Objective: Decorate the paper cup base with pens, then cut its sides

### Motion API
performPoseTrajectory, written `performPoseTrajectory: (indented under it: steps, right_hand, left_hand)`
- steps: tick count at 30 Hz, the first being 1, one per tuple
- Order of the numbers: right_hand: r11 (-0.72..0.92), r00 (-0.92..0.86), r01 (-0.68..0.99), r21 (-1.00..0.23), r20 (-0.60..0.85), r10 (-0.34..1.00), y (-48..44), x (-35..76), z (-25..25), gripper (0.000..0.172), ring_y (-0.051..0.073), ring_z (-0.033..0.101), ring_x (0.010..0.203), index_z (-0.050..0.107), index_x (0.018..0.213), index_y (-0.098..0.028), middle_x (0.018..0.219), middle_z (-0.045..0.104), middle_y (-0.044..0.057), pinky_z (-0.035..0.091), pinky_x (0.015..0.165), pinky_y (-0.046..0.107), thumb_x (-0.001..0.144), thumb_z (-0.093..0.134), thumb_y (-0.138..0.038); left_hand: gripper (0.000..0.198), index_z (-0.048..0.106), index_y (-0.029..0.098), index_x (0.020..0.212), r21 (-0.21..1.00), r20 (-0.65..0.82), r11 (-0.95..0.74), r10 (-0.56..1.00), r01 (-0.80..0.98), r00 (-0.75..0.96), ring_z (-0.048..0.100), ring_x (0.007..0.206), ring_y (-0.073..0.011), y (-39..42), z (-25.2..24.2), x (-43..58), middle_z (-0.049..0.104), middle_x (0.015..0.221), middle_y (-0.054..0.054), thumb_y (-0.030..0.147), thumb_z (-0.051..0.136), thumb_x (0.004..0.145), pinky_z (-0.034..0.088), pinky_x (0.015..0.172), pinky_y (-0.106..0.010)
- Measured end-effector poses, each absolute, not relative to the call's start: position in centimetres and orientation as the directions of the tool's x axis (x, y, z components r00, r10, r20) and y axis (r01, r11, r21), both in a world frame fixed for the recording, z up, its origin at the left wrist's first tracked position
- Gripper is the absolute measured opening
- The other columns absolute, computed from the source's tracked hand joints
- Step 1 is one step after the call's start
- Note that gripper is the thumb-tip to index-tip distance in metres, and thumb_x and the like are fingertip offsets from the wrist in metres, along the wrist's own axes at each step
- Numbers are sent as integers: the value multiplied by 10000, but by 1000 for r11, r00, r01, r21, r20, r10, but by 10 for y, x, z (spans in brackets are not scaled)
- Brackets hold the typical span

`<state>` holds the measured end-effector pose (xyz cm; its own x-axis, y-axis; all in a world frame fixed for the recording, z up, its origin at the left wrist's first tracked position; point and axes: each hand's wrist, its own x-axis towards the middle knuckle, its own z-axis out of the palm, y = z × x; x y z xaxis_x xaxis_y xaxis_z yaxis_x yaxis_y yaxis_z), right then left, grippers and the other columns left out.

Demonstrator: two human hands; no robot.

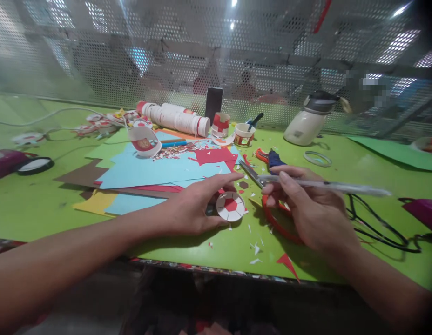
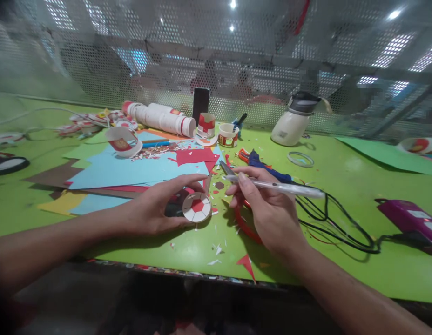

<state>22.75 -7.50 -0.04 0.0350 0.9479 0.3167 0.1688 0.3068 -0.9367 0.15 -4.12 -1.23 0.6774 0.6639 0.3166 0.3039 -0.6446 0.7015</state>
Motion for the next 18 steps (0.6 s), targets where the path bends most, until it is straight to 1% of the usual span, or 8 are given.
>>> performPoseTrajectory:
  steps: [3,5,7,9,13,15,18]
  right_hand:
    - [328,-13,249,-911,335,942,-75,227,0,295,124,656,647,602,1139,-236,824,715,17,549,643,268,933,530,-434]
    - [319,-27,319,-892,328,944,-76,227,0,308,138,676,664,608,1119,-220,857,726,38,557,665,288,924,535,-446]
    - [315,-47,365,-876,321,946,-77,225,0,289,153,689,684,623,1054,-199,855,732,52,557,661,289,902,566,-438]
    - [337,-99,380,-862,324,941,-79,223,0,255,160,689,684,625,1007,-191,797,727,42,550,638,279,881,597,-411]
    - [399,-231,394,-828,331,915,-82,218,2,198,149,664,629,617,974,-188,706,702,7,530,596,261,873,601,-359]
    - [395,-279,414,-820,299,913,-84,217,3,196,136,642,596,624,952,-186,671,683,-3,513,581,250,889,580,-366]
    - [359,-307,404,-841,245,920,-87,215,6,224,119,614,574,637,895,-189,639,657,-16,488,574,232,908,559,-398]
  left_hand:
    - [754,333,239,1437,680,370,-686,625,258,688,627,1042,-177,-41,-11,0,570,1281,-111,162,682,774,532,884,-311]
    - [769,317,254,1443,641,425,-733,587,229,689,595,1130,-197,-40,-11,-1,557,1305,-108,129,667,770,522,920,-325]
    - [784,292,271,1454,582,491,-787,542,206,682,571,1173,-213,-40,-11,-2,551,1315,-110,122,657,776,513,943,-345]
    - [791,269,277,1463,513,555,-838,491,188,671,563,1180,-220,-40,-11,-2,555,1310,-115,134,656,788,498,971,-369]
    - [776,272,275,1459,382,688,-914,378,133,620,562,1163,-227,-42,-9,0,572,1278,-113,143,647,794,468,1010,-408]
    - [765,278,272,1457,351,722,-930,343,110,600,562,1154,-228,-42,-7,1,577,1262,-110,141,638,794,471,1003,-405]
    - [756,288,262,1454,343,736,-935,328,91,592,562,1146,-226,-43,-6,1,577,1252,-113,167,654,800,480,987,-392]
